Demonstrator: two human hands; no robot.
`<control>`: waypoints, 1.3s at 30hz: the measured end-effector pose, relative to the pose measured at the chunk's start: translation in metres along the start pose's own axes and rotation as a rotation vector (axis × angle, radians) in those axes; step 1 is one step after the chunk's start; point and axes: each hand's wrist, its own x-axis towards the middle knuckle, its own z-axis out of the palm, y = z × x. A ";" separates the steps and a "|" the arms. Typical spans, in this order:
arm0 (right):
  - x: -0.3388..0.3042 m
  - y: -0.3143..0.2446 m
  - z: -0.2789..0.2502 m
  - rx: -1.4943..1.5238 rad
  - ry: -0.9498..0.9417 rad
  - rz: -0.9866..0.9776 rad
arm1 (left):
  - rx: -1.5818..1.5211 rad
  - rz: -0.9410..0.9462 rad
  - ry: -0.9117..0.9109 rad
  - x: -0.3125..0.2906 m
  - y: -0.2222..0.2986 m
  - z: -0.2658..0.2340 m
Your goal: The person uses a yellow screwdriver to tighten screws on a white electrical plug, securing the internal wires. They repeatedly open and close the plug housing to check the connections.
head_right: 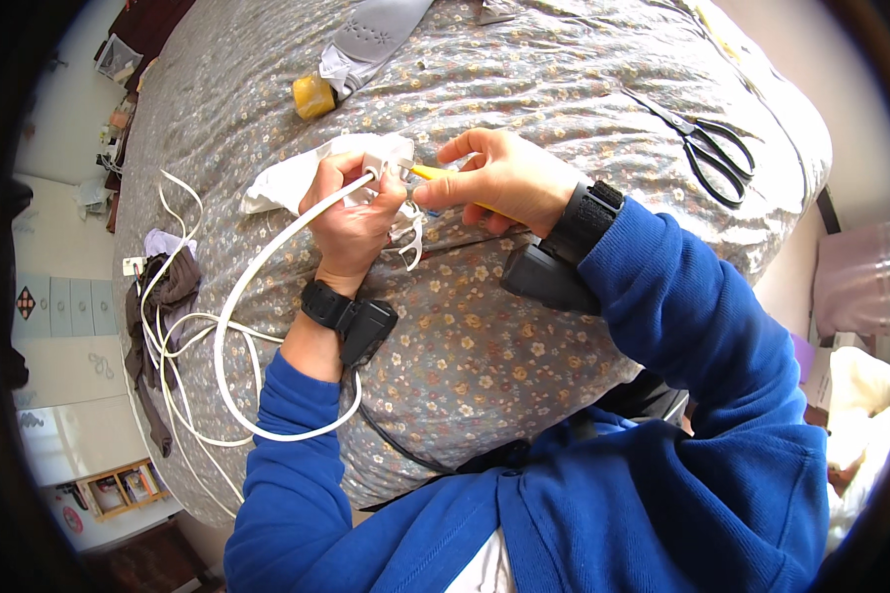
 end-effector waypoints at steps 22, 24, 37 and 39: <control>0.009 0.018 -0.015 0.512 -0.365 0.251 | -0.019 0.095 -0.006 0.000 0.001 -0.001; 0.017 0.027 -0.020 0.594 -0.439 0.321 | -0.012 0.041 -0.038 -0.001 0.000 0.001; -0.018 0.012 -0.007 -0.380 0.079 -0.184 | -0.387 -0.540 -0.148 -0.006 -0.014 0.007; -0.027 0.022 -0.006 -0.919 0.299 -0.464 | -0.415 -0.543 -0.132 -0.006 -0.014 0.007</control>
